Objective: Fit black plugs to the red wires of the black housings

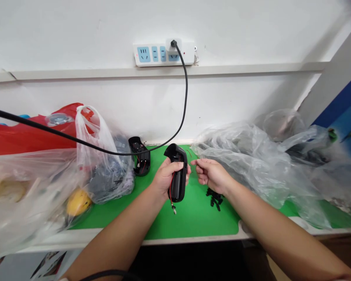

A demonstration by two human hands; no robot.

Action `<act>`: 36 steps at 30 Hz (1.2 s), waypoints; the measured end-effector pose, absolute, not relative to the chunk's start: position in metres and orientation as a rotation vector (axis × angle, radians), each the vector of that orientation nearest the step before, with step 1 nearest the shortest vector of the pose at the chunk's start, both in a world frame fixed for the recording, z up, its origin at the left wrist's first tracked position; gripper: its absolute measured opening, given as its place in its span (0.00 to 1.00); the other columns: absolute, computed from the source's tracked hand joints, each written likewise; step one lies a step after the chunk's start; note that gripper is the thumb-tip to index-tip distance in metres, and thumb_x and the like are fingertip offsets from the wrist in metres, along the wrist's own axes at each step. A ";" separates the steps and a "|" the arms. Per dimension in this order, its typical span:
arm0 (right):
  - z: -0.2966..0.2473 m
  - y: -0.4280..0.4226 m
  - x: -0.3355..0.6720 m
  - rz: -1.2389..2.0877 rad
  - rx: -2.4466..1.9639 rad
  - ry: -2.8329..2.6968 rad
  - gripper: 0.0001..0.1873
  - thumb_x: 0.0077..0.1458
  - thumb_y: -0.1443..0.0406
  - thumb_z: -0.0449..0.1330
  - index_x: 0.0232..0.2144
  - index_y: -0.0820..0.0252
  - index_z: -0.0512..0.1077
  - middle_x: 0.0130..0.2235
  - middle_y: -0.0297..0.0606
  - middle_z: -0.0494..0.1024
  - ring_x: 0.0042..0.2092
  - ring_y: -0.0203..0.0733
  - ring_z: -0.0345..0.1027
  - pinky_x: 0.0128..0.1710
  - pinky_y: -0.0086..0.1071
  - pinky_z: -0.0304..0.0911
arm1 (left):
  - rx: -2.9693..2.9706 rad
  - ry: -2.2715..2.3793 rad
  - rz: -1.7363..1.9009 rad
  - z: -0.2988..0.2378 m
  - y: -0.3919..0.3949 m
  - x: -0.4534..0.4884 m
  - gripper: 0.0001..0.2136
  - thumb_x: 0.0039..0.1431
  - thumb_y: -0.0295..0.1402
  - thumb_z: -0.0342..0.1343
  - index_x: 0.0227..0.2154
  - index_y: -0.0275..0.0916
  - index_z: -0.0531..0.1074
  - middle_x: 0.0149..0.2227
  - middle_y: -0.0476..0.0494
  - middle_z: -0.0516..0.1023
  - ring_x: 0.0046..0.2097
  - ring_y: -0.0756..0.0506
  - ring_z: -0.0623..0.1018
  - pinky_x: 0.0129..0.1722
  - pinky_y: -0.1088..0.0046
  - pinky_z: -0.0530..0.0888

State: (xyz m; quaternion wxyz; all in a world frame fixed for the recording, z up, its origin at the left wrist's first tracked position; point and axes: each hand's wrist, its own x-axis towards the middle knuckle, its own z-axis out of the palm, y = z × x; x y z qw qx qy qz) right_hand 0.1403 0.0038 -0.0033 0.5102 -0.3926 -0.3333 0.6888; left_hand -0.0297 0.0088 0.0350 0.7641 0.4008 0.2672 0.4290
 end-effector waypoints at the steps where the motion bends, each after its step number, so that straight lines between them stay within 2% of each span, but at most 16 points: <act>1: -0.002 0.003 0.140 1.665 -0.941 -0.798 0.14 0.49 0.60 0.63 0.35 0.64 0.69 0.19 0.25 0.61 0.17 0.28 0.51 0.15 0.25 0.52 | 0.879 0.577 0.932 0.035 0.009 -0.030 0.17 0.43 0.33 0.61 0.35 0.37 0.62 0.24 0.47 0.74 0.21 0.51 0.70 0.17 0.78 0.67; 6: 0.000 0.000 0.139 1.634 -0.878 -0.856 0.14 0.52 0.64 0.60 0.42 0.59 0.64 0.22 0.27 0.69 0.16 0.30 0.54 0.17 0.28 0.59 | 0.904 0.574 0.945 0.034 0.010 -0.029 0.16 0.44 0.32 0.61 0.35 0.37 0.62 0.24 0.46 0.74 0.20 0.51 0.70 0.16 0.78 0.67; 9: 0.001 -0.001 0.139 1.640 -0.835 -0.879 0.12 0.55 0.62 0.61 0.39 0.58 0.62 0.28 0.33 0.75 0.18 0.32 0.63 0.22 0.32 0.66 | 0.901 0.582 0.946 0.034 0.010 -0.028 0.17 0.44 0.32 0.61 0.35 0.37 0.61 0.24 0.47 0.74 0.20 0.50 0.70 0.16 0.77 0.67; 13: 0.003 -0.002 0.143 1.754 -0.718 -0.897 0.11 0.54 0.61 0.63 0.34 0.61 0.66 0.33 0.38 0.77 0.28 0.35 0.72 0.33 0.33 0.71 | 0.887 0.623 0.959 0.032 0.010 -0.028 0.18 0.43 0.31 0.61 0.36 0.37 0.60 0.24 0.47 0.74 0.20 0.50 0.71 0.17 0.77 0.67; 15: 0.005 -0.003 0.145 1.772 -0.620 -0.890 0.10 0.53 0.63 0.64 0.34 0.63 0.69 0.33 0.36 0.75 0.30 0.32 0.71 0.33 0.30 0.70 | 0.894 0.639 0.957 0.032 0.011 -0.027 0.18 0.44 0.32 0.61 0.36 0.37 0.60 0.24 0.46 0.75 0.20 0.50 0.71 0.17 0.76 0.68; 20: 0.009 -0.005 0.147 1.731 -0.542 -0.851 0.09 0.50 0.66 0.66 0.35 0.64 0.75 0.28 0.31 0.71 0.26 0.27 0.64 0.26 0.22 0.67 | 0.917 0.659 0.986 0.032 0.010 -0.026 0.17 0.45 0.33 0.61 0.36 0.37 0.61 0.24 0.46 0.75 0.20 0.49 0.72 0.17 0.76 0.69; 26: 0.010 -0.006 0.148 1.686 -0.599 -0.840 0.14 0.48 0.65 0.68 0.39 0.61 0.75 0.29 0.32 0.73 0.26 0.27 0.66 0.27 0.23 0.70 | 0.925 0.730 1.012 0.033 0.008 -0.024 0.17 0.46 0.33 0.61 0.36 0.37 0.60 0.25 0.46 0.76 0.21 0.48 0.73 0.19 0.74 0.71; 31: 0.010 -0.006 0.147 1.688 -0.601 -0.876 0.12 0.50 0.64 0.66 0.38 0.62 0.75 0.31 0.34 0.75 0.26 0.28 0.68 0.30 0.24 0.72 | 0.944 0.756 1.014 0.032 0.008 -0.024 0.18 0.46 0.33 0.62 0.37 0.38 0.60 0.25 0.47 0.76 0.20 0.49 0.73 0.20 0.73 0.71; 36: 0.013 -0.010 0.144 1.704 -0.590 -0.907 0.10 0.51 0.63 0.66 0.36 0.62 0.75 0.34 0.37 0.78 0.30 0.31 0.72 0.37 0.29 0.72 | 0.948 0.793 1.059 0.032 0.008 -0.022 0.20 0.45 0.32 0.63 0.39 0.38 0.60 0.26 0.48 0.76 0.21 0.49 0.74 0.22 0.73 0.72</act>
